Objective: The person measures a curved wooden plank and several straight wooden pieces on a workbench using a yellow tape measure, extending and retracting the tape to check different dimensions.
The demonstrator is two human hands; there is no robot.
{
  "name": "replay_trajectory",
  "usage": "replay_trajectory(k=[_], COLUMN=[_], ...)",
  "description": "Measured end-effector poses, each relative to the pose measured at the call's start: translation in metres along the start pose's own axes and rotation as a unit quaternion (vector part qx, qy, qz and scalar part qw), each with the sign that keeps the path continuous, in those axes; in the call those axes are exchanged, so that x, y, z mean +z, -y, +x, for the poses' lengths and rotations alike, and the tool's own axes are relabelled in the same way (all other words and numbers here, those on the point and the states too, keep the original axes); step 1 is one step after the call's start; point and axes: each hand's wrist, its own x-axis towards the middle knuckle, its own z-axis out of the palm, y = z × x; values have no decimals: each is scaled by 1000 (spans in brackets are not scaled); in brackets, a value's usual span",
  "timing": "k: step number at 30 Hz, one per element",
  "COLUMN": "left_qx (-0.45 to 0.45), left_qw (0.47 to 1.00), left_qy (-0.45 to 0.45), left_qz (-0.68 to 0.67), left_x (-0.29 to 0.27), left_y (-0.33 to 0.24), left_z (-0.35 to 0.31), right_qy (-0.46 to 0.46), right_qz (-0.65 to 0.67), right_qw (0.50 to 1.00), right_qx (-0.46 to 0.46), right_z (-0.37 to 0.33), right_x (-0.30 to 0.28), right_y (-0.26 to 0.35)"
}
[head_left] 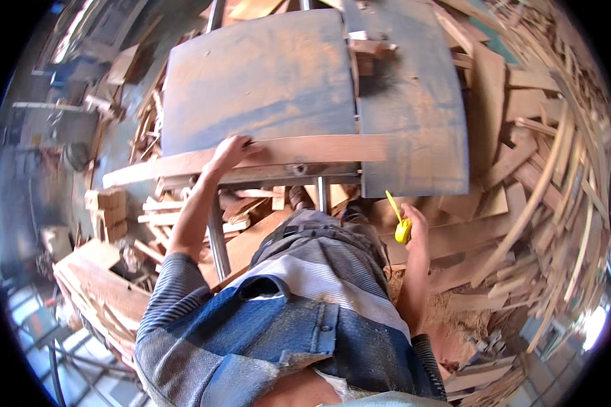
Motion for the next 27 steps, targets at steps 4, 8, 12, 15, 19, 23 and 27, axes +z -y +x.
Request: replay_trajectory(k=[4,8,12,15,19,23,27], left_qx=[-3,3,32,74,150,112,54], left_qw=[998,998,997,993,976,983,982], left_qy=[-13,-13,-16,-52,-153,-143,-172], left_qz=[-67,-68,-63,-81,-31,20,50], left_x=[3,21,37,51,53,42,40], left_y=[-57,-96,-137,-135,-115,-69,-17], left_z=[2,21,43,45,25,-15,-47], right_qy=[-8,16,41,20,-21,2,8], right_qz=[45,94,164,169,108,88,76], right_qw=[999,994,985,985,994,996,997], right_qx=[-30,-49,11,6,-1,16,17], right_z=[18,54,90,107,126,121,135], right_x=[62,65,45,39,34,33,35], right_y=[23,49,64,70,72,81,75])
